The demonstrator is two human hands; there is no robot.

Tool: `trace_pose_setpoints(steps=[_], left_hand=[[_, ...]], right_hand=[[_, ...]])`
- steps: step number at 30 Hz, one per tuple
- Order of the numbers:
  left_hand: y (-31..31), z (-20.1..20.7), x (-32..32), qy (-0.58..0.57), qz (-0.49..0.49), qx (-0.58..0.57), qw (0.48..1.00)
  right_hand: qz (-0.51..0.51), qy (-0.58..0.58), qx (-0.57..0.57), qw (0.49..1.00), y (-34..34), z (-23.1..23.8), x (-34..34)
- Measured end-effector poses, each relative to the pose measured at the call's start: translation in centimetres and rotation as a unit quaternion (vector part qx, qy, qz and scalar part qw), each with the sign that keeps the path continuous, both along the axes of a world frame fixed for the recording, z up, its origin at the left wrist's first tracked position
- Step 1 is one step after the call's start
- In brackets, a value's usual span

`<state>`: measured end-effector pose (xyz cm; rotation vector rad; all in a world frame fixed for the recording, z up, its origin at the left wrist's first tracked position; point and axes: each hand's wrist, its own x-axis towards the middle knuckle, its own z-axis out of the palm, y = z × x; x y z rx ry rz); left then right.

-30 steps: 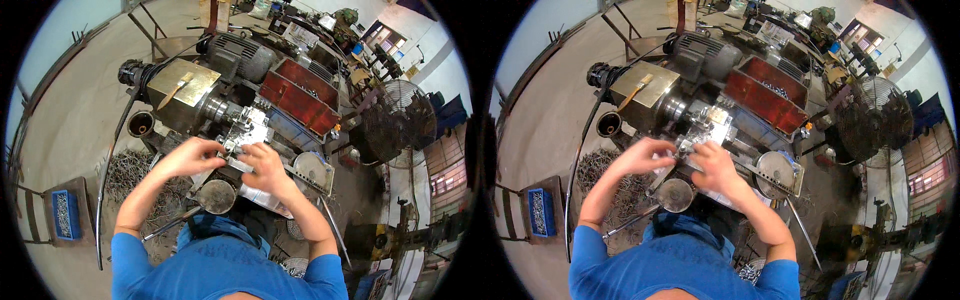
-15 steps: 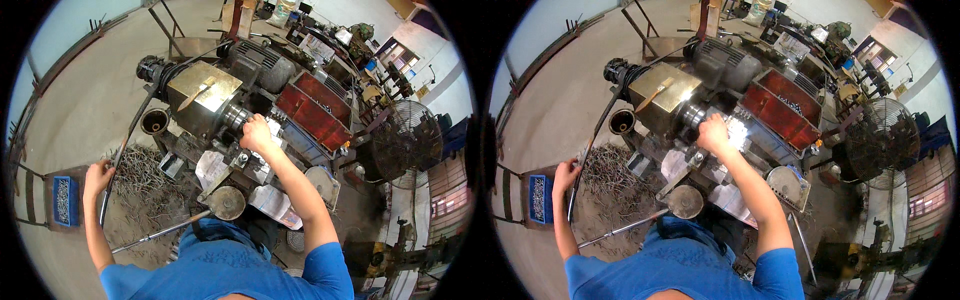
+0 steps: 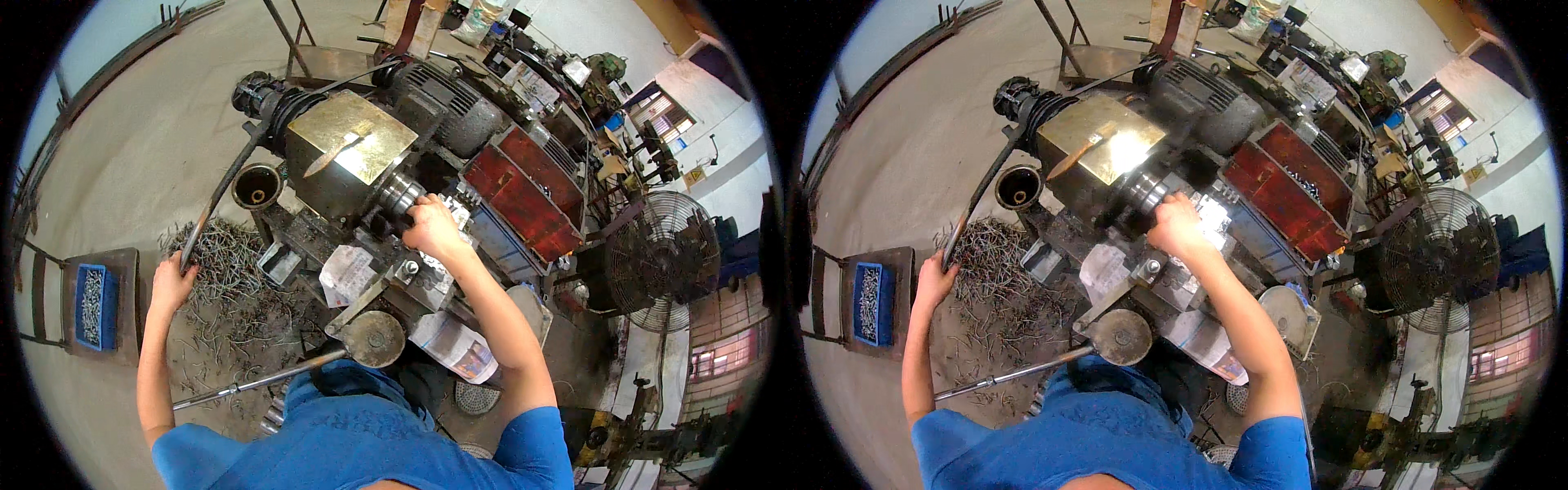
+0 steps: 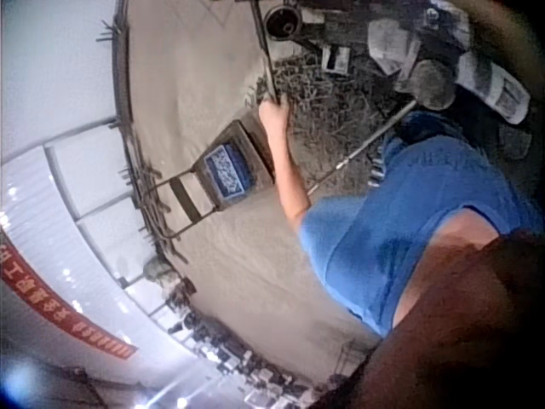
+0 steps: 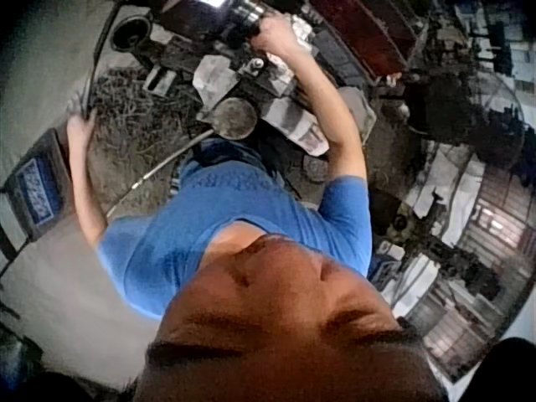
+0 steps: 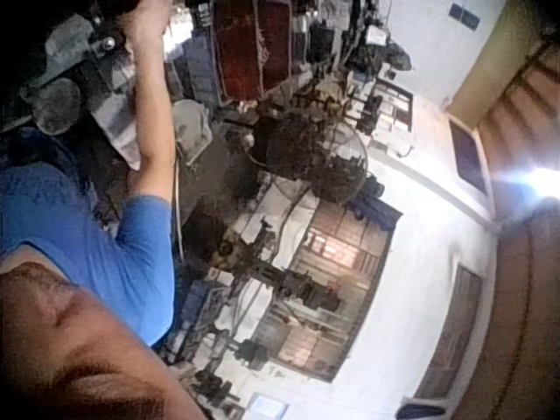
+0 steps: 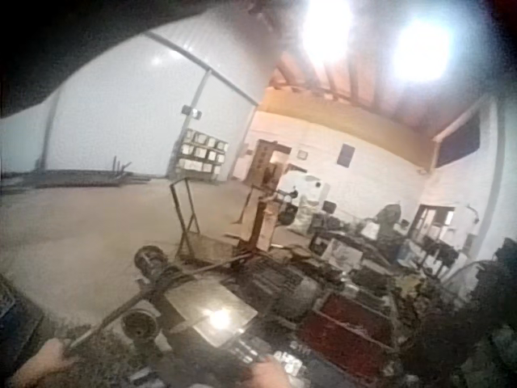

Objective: The person operates a lathe to process small metal components. They insert a metal piece into the chuck, tighten it, and then use levers to engage the cutting tool, repeating this process for multiple items while moving finished parts into a container.

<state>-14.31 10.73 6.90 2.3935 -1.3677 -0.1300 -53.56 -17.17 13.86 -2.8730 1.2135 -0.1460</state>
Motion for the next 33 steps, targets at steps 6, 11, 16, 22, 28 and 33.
trace_pose_setpoints(steps=[6, 11, 16, 22, 28, 33], left_hand=[[-1.1, -0.5, 13.3, -0.274, 0.029, 0.088, 0.957], [-3.8, -0.5, 16.9, -0.305, 0.004, 0.093, 0.948], [-6.9, -0.8, 11.1, -0.212, -0.029, -0.203, 0.955], [-11.4, -13.3, -3.0, 0.177, -0.03, 0.016, 0.984], [-15.1, -17.7, -3.8, -0.245, -0.325, 0.227, 0.885], [-15.0, -17.8, -3.0, -0.177, -0.235, 0.237, 0.926]], right_hand=[[0.0, -0.003, 0.017, 1.0, 0.3, 0.9, 0.5], [0.013, -0.018, -0.015, 1.0, 0.1, 0.4, -0.2], [0.06, -0.151, -0.084, 0.983, 3.0, 3.0, -3.3], [-0.042, -0.223, -0.059, 0.972, 8.6, 5.1, -13.7], [-0.259, -0.175, -0.043, 0.949, 15.9, 1.0, -28.4], [-0.433, -0.071, -0.082, 0.895, 22.7, -4.6, -39.4]])
